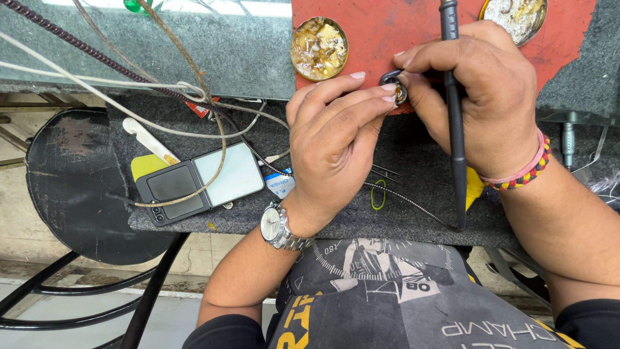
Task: The person repairs a small electronic device at a workbench. They hold a small component and its housing in one hand, use a soldering iron to solder a wire and contact points, manipulate small parts and tweezers, and set the reworked component down on the bench.
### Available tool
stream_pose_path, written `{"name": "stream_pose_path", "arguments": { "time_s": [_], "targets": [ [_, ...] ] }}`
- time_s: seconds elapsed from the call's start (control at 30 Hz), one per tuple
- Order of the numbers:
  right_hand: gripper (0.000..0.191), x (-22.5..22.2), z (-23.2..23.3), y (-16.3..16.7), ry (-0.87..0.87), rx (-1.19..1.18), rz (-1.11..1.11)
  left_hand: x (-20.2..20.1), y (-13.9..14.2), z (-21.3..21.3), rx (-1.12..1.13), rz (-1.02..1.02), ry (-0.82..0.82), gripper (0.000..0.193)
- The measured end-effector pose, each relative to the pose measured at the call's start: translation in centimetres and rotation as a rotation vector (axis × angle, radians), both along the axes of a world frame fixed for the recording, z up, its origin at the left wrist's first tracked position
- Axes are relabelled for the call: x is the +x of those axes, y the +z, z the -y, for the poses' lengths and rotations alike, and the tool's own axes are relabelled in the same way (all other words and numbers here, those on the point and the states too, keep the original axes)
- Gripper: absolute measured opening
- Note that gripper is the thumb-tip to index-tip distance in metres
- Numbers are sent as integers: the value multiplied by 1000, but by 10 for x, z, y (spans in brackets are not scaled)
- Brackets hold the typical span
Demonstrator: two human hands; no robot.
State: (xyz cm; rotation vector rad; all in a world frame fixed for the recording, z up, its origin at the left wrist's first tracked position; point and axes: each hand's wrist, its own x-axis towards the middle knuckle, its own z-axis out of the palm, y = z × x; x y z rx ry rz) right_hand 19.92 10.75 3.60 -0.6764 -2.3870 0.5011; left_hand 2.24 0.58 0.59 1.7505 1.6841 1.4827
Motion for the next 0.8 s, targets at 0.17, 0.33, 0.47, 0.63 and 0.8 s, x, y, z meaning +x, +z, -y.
{"name": "stream_pose_path", "arguments": {
  "time_s": [0.17,0.33,0.47,0.63,0.8],
  "targets": [
    [24,2,-1,0,13,-22,-2,0,1,0,-5,-1,3,18],
    [25,2,-1,1,14,-26,-4,0,2,0,-13,-1,0,18],
    [25,2,-2,2,18,-28,-3,0,3,0,-17,4,3,17],
    [24,2,-2,1,20,-20,-5,0,3,0,-14,11,10,16],
    [24,3,-2,0,24,-27,-8,0,2,0,-3,16,11,16]
  ]
}}
